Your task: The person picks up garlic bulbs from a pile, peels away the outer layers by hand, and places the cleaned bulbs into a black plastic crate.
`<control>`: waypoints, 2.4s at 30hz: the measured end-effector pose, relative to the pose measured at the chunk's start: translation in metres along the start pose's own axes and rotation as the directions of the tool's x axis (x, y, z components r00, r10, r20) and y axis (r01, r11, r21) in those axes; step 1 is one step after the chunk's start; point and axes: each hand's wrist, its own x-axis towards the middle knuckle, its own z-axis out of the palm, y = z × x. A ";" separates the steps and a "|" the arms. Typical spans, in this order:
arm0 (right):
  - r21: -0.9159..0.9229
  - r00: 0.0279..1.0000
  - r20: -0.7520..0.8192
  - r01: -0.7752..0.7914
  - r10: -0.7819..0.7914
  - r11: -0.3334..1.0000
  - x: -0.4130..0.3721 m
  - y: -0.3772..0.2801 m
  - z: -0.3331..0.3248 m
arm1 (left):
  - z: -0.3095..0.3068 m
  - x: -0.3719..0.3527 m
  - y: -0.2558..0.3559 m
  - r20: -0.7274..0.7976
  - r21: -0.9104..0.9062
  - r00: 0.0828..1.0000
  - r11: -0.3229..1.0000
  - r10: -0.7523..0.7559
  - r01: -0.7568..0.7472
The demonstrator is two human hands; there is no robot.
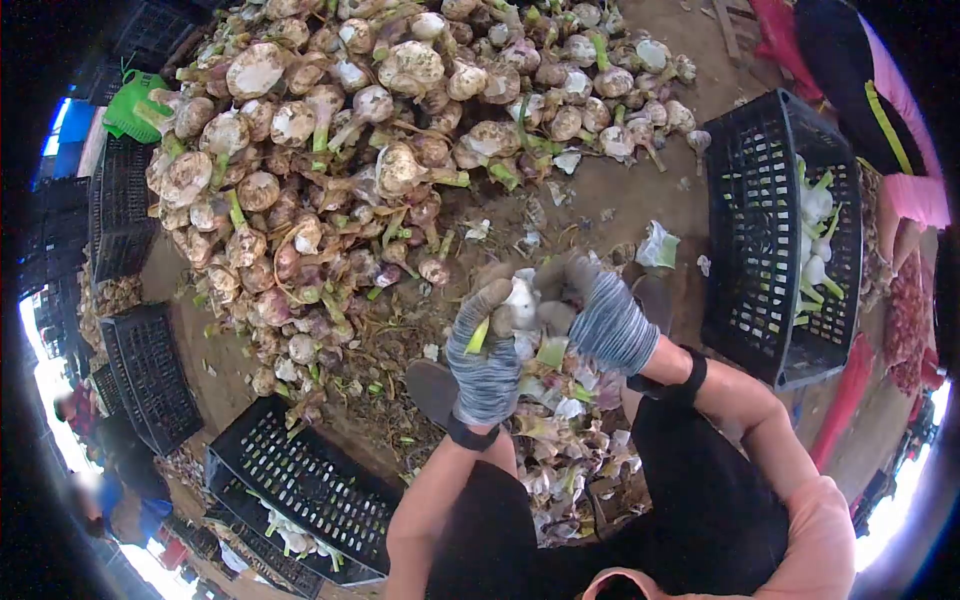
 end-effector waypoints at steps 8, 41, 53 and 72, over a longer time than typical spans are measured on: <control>-0.435 0.978 0.162 0.187 -0.128 0.881 0.004 0.048 -0.026 | -0.013 0.008 0.003 0.082 -0.636 0.872 0.648 -0.483 0.419; 0.276 0.991 0.129 -0.076 0.042 0.958 0.020 0.010 -0.005 | -0.021 0.010 -0.004 0.233 0.334 0.965 0.942 -0.121 0.037; 0.050 0.980 0.197 0.033 -0.042 0.998 0.014 0.020 -0.024 | -0.028 0.006 -0.017 0.383 -0.054 0.760 0.808 -0.526 0.587; 0.134 0.981 0.182 0.045 -0.069 0.990 0.018 0.024 -0.018 | -0.018 -0.003 -0.007 0.349 -0.004 0.855 0.911 -0.385 0.412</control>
